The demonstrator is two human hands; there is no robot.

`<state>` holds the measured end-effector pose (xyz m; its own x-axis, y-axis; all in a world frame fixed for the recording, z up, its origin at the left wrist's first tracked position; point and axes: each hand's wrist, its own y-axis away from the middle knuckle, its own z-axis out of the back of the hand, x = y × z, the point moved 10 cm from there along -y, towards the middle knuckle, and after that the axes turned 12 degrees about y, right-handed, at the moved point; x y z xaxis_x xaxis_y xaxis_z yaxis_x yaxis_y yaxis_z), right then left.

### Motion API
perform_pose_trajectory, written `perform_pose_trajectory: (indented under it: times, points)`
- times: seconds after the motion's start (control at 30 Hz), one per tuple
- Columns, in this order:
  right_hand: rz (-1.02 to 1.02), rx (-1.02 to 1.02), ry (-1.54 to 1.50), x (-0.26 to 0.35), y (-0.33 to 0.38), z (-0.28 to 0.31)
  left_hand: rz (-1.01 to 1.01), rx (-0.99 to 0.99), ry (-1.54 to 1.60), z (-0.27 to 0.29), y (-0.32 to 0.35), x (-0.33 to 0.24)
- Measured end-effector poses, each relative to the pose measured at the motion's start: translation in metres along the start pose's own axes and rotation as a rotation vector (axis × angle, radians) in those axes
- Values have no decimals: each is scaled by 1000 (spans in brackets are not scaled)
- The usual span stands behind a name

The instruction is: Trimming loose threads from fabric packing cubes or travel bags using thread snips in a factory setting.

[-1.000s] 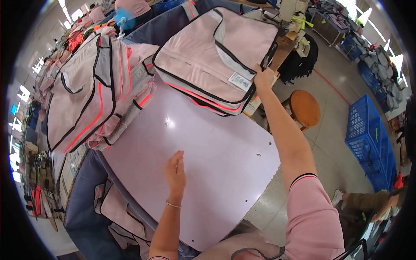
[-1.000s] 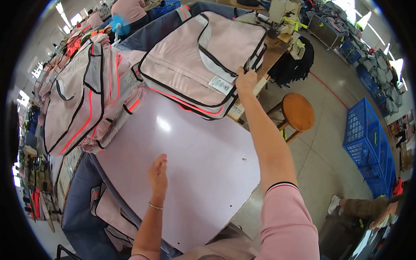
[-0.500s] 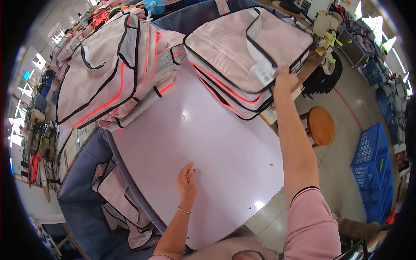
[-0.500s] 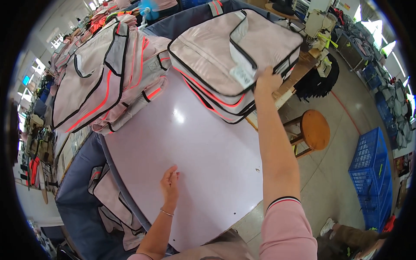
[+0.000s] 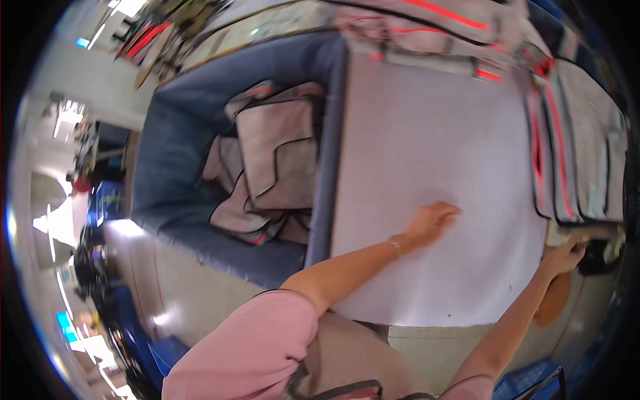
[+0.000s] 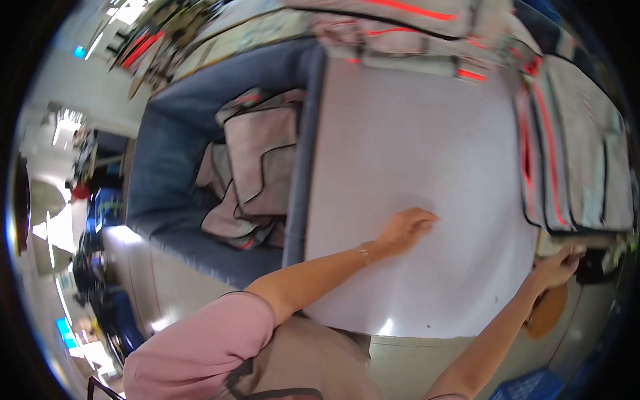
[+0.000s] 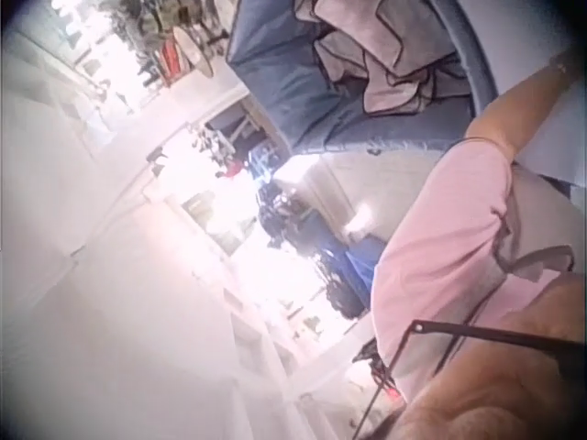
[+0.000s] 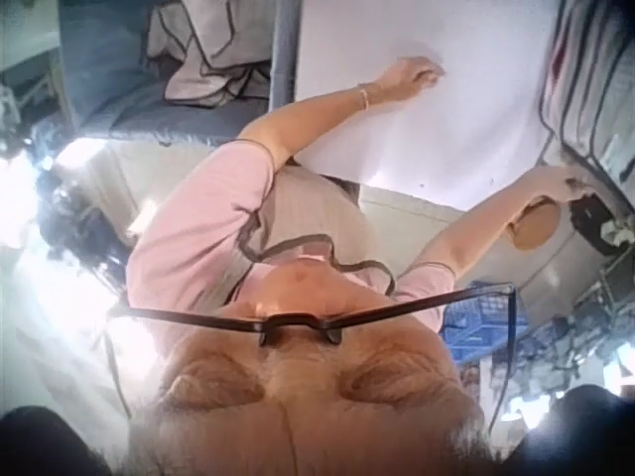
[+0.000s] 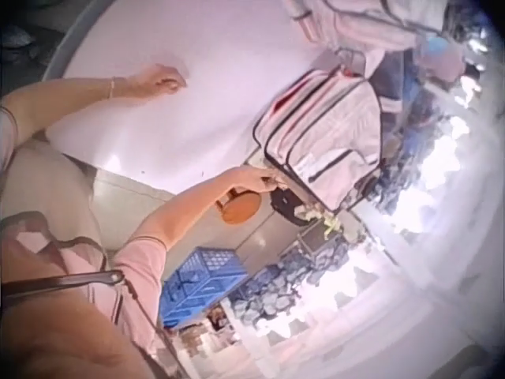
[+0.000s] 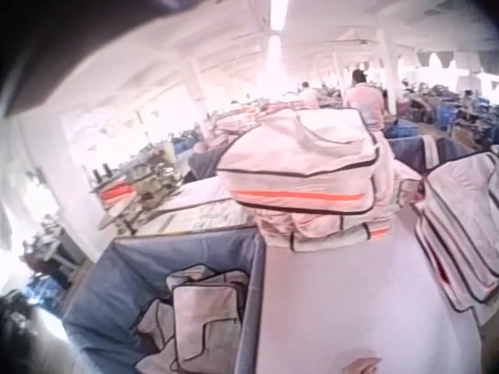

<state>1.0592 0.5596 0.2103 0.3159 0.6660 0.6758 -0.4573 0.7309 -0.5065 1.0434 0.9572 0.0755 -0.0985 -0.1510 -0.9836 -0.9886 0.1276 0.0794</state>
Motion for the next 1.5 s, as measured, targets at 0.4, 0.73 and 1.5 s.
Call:
perform_pose_trajectory:
  times: [0.4,0.73,1.5]
  points:
    - [494,720,184,184,356,-80,-116,-48,-75,200,99,-75]
    - [600,713,394,230,419,-115,201,-709,-751,624,209,-4]
    - [477,755,243,217,410,-117,139,115,-1466,619,-31,15]
